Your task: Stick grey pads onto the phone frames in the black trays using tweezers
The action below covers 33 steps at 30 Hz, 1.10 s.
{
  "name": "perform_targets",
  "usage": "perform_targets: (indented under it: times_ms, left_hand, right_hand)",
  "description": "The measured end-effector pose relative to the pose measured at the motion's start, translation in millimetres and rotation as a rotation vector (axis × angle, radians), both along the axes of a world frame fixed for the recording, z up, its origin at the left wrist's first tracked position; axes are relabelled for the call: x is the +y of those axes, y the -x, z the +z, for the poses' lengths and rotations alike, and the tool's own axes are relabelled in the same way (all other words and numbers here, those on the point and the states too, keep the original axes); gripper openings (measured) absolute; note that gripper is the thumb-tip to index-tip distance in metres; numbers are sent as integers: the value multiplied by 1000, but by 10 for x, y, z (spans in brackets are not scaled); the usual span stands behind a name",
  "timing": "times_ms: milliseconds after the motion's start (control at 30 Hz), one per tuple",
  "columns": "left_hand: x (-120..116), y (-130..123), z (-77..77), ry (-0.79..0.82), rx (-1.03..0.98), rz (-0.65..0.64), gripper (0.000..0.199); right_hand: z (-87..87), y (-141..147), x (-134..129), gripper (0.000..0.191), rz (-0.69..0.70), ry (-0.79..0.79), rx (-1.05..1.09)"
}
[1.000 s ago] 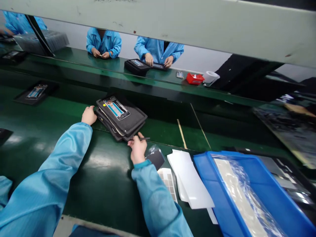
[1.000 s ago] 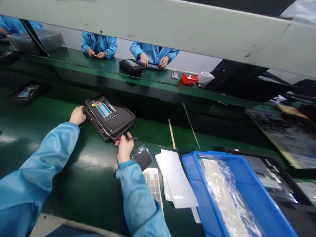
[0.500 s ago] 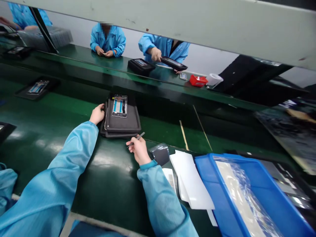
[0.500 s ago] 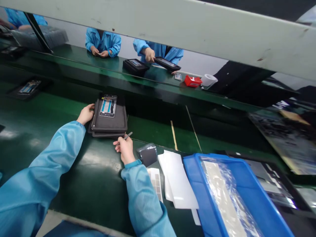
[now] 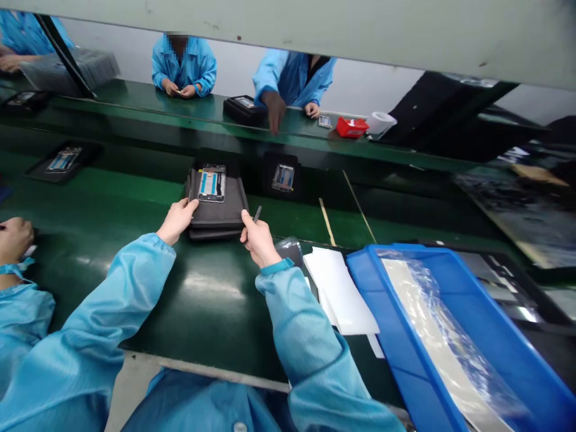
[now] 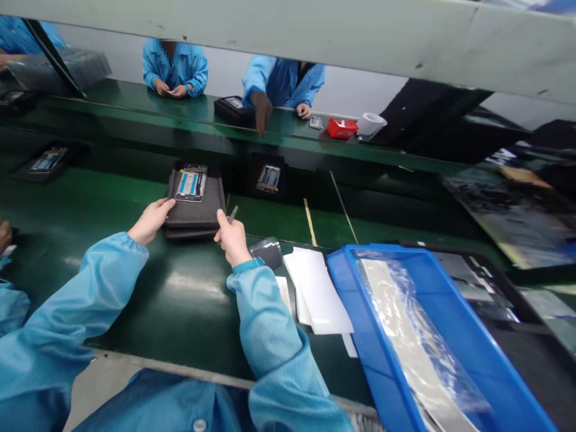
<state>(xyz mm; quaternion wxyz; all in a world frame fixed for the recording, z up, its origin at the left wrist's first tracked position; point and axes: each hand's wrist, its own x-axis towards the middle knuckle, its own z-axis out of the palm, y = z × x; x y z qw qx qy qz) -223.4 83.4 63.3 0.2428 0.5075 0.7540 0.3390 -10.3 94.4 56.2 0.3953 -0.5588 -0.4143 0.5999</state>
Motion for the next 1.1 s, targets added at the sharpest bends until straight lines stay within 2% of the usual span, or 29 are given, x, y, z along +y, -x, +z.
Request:
perform_targets:
  times_ms: [133,200,233,300,400,467,567,633,700,767,833,867,900,967,1033,1100]
  left_hand:
    - [-539,-138,159,0,-291,19,49]
    - [-916,-240,204,17,-396,50,52]
    - [-1119,-304,203,1,-517,122,55]
    - [-1533,-465,147,41,-627,239,65]
    - [-2084,-742,-57,142,-635,369,74]
    - [-2351,-875,-225,200,-622,384,76]
    - [-2586,-891,-376,306,-517,272,77]
    - [-2621,-811,-313,330,-255,152,76]
    - [-2517,-761,-106,268,100,49,78]
    - [-2234,-842,162,149,347,-45,78]
    - [-1775,-1092,363,50,381,-245,60]
    - [-1496,-1269,407,13,379,-369,50]
    - [-1201,-1466,407,17,365,-496,44]
    - [-622,-1865,293,98,363,-635,44]
    - [-150,-2192,89,219,400,-646,50]
    - [151,-2398,-116,251,391,-640,49]
  right_hand:
    - [22,-99,-518,55,-15,10,-8]
    - [34,-236,-867,53,92,-66,-47]
    - [38,-325,-1059,49,141,-79,-51]
    - [31,-530,-1453,42,206,-37,-28]
    - [-38,-868,-1959,50,259,118,8]
    - [-117,-1090,-2168,53,280,188,17]
    - [-224,-1411,-2264,47,203,209,0]
    - [-255,-1624,-2214,40,140,212,50]
    - [-254,-1828,-2110,34,97,196,141]
    - [-235,-1995,-1981,28,53,136,218]
    - [-211,-2100,-1852,22,26,66,259]
    - [-199,-2128,-1794,20,23,38,269]
    - [-188,-2142,-1743,18,26,16,271]
    - [-171,-2151,-1668,18,38,-23,266]
    - [-163,-2163,-1634,18,41,-65,257]
    - [-166,-2202,-1634,17,46,-92,250]
